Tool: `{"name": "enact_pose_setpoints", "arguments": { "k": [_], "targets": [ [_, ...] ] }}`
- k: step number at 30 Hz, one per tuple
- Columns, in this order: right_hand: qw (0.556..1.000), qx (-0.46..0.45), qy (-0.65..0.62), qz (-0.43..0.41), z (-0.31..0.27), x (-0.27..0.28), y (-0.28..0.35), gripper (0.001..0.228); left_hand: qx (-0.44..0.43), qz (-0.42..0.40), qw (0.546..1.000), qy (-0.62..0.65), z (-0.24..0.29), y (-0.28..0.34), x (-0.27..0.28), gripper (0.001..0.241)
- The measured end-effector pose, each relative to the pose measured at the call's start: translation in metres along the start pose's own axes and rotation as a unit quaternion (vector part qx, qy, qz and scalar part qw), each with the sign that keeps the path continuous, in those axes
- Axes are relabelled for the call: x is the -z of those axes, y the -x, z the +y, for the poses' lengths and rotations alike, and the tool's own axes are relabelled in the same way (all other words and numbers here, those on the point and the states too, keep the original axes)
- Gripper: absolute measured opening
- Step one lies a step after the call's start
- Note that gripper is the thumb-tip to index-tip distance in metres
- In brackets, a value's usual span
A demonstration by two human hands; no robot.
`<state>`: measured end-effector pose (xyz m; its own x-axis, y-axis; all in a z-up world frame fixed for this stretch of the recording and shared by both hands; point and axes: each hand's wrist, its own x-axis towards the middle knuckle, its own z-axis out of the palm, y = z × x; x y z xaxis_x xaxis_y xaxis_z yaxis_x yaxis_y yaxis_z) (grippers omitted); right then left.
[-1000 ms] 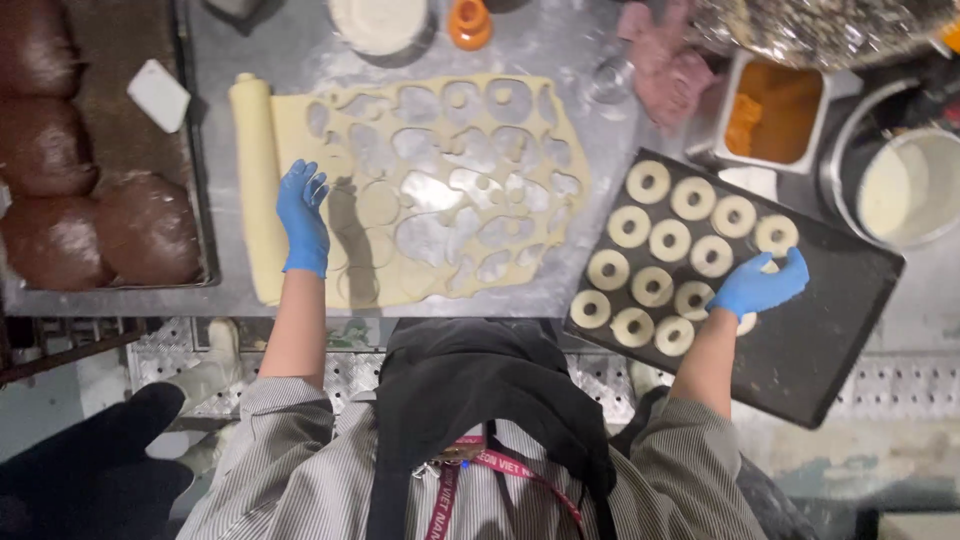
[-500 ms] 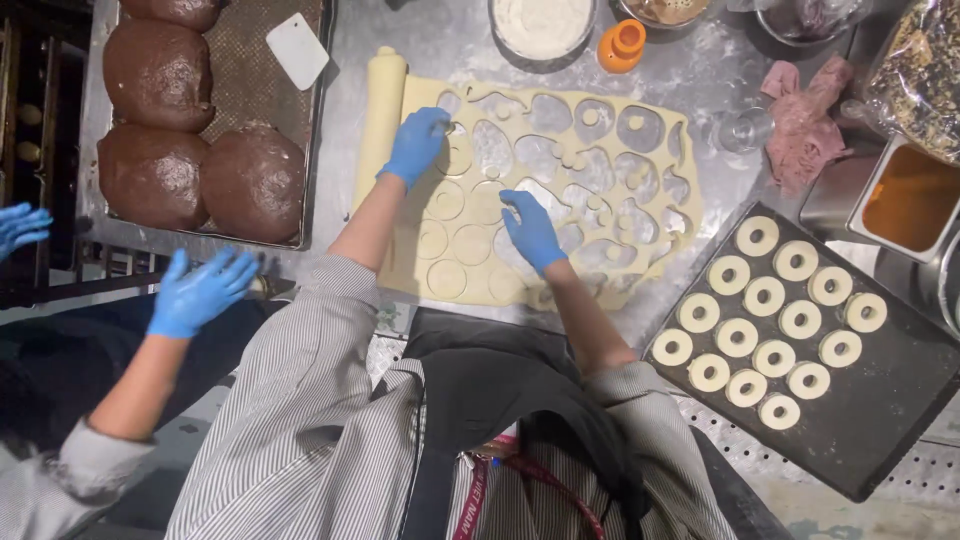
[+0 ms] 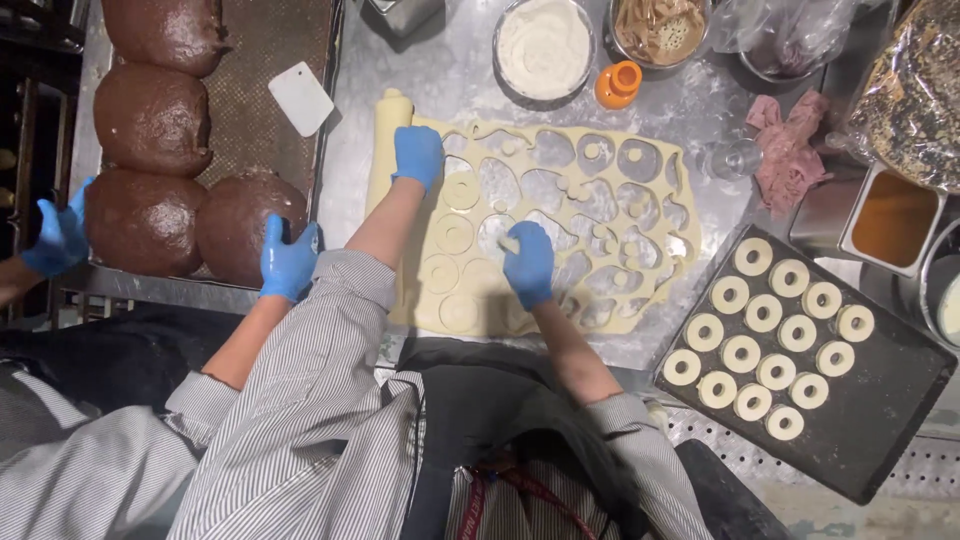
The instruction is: Cutting out donut shapes from a rolled-out sheet of dough and arranging them on a baking tray.
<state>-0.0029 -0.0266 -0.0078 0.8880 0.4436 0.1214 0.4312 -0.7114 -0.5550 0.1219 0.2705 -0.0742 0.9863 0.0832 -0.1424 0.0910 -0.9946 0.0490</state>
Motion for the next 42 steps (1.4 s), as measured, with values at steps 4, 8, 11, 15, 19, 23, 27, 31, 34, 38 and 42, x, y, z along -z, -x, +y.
{"name": "enact_pose_setpoints", "arguments": {
  "k": [4, 8, 11, 15, 19, 23, 27, 31, 34, 38, 42],
  "targets": [
    [0.923, -0.172, -0.327, 0.112, 0.054, 0.019, 0.036, 0.020, -0.004, 0.106, 0.991, 0.078, 0.027, 0.037, -0.009, 0.005],
    [0.702, -0.389, -0.577, 0.153, 0.133, 0.057, 0.098, 0.024, 0.008, 0.075, 0.984, 0.163, 0.057, 0.077, 0.046, 0.019],
    [0.595, -0.455, -0.632, 0.200, 0.185, 0.087, 0.150, 0.034, -0.036, 0.111, 0.977, 0.178, 0.059, 0.105, 0.044, 0.018],
    [0.772, -0.368, -0.408, 0.319, 0.311, 0.094, 0.266, 0.033, 0.017, 0.272, 0.853, 0.445, 0.091, 0.125, 0.043, 0.031],
    [0.657, -0.347, -0.537, 0.400, 0.336, 0.202, 0.320, 0.035, 0.287, 0.192, 0.687, 0.639, 0.106, 0.122, -0.035, 0.033],
    [0.698, -0.406, -0.360, 0.467, 0.421, 0.271, 0.351, 0.031, 0.300, 0.005, 0.372, 0.878, 0.173, 0.130, -0.043, 0.039],
    [0.478, -0.410, -0.578, 0.519, 0.517, 0.331, 0.345, 0.034, 0.221, -0.092, 0.213, 0.947, 0.262, 0.148, -0.018, 0.044],
    [0.506, -0.394, -0.580, 0.502, 0.609, 0.344, 0.327, 0.035, 0.215, -0.102, 0.189, 0.953, 0.327, 0.166, -0.002, 0.047],
    [0.576, -0.405, -0.536, 0.465, 0.649, 0.340, 0.322, 0.041, 0.223, -0.092, 0.199, 0.950, 0.351, 0.181, 0.004, 0.046],
    [0.803, -0.427, -0.201, 0.365, 0.610, 0.360, 0.311, 0.078, 0.225, -0.077, 0.253, 0.938, 0.357, 0.191, 0.003, 0.044],
    [0.870, -0.403, -0.017, 0.283, 0.599, 0.367, 0.313, 0.084, 0.197, -0.081, 0.270, 0.939, 0.368, 0.197, 0.005, 0.041]
  ]
}}
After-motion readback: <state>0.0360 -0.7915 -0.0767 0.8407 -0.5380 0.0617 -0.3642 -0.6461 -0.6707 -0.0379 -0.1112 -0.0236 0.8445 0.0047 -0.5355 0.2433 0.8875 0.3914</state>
